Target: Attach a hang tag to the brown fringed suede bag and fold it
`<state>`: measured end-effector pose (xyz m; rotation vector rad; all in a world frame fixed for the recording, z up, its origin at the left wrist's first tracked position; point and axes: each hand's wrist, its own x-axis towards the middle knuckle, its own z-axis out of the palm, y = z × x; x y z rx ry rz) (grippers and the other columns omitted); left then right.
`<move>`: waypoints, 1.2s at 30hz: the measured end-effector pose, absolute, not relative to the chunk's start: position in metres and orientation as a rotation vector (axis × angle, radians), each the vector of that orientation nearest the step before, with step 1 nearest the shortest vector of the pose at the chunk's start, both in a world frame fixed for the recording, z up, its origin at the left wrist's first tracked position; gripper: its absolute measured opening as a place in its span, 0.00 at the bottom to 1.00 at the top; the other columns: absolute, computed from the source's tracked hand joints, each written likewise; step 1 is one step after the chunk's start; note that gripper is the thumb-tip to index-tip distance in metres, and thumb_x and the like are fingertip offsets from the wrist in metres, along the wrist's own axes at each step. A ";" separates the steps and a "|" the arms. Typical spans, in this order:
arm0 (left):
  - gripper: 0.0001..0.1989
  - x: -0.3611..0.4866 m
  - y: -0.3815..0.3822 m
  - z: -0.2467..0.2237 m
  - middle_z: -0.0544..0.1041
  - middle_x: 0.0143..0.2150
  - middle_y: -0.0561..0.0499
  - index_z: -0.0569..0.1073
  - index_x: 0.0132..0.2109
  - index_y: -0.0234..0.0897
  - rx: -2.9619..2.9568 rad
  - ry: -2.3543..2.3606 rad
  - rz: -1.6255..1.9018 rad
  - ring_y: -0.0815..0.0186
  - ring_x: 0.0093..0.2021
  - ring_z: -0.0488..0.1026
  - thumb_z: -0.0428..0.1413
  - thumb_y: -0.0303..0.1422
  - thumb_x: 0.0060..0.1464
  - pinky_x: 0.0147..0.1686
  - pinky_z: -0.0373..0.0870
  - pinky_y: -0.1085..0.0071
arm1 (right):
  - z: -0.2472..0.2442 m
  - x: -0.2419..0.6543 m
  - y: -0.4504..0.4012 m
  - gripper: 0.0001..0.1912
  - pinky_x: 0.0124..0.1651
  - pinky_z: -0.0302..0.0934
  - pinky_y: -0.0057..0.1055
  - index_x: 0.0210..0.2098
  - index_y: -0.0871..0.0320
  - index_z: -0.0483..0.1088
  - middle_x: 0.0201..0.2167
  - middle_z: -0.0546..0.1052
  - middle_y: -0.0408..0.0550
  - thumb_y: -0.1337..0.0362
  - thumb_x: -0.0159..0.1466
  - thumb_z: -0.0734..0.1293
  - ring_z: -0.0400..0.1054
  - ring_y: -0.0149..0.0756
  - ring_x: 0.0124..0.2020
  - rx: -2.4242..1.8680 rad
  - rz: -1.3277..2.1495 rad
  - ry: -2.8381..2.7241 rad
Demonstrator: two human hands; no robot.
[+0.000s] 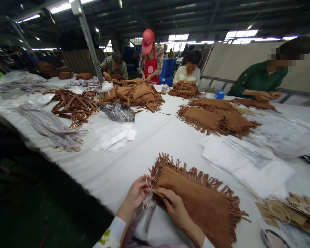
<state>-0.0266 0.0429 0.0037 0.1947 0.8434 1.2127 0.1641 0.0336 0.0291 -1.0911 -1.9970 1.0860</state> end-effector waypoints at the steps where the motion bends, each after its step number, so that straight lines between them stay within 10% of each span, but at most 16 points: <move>1: 0.15 -0.025 0.042 0.005 0.77 0.41 0.46 0.73 0.39 0.34 0.206 0.848 1.186 0.81 0.22 0.65 0.62 0.23 0.41 0.18 0.60 0.85 | 0.029 0.161 0.038 0.14 0.47 0.65 0.37 0.44 0.54 0.72 0.42 0.78 0.51 0.58 0.65 0.58 0.71 0.41 0.43 -1.158 1.126 -1.873; 5: 0.16 -0.020 0.042 0.014 0.77 0.41 0.46 0.75 0.42 0.33 0.327 0.921 1.122 0.81 0.21 0.66 0.64 0.30 0.42 0.14 0.52 0.86 | 0.031 0.145 0.059 0.18 0.36 0.67 0.34 0.45 0.58 0.69 0.32 0.79 0.49 0.53 0.62 0.61 0.72 0.40 0.32 -1.253 1.270 -1.562; 15: 0.18 -0.022 0.049 0.025 0.75 0.23 0.55 0.75 0.46 0.34 1.130 1.375 0.985 0.69 0.22 0.71 0.56 0.32 0.46 0.27 0.66 0.73 | 0.054 0.134 0.076 0.13 0.43 0.61 0.31 0.38 0.56 0.74 0.36 0.79 0.46 0.65 0.62 0.58 0.71 0.38 0.39 -1.077 1.279 -1.918; 36: 0.08 0.001 0.060 0.031 0.78 0.27 0.49 0.77 0.29 0.37 1.310 1.660 0.807 0.65 0.28 0.72 0.53 0.27 0.44 0.30 0.63 0.73 | 0.031 0.131 0.079 0.14 0.35 0.57 0.30 0.25 0.57 0.68 0.27 0.74 0.48 0.63 0.64 0.56 0.67 0.37 0.31 -1.507 0.644 -2.052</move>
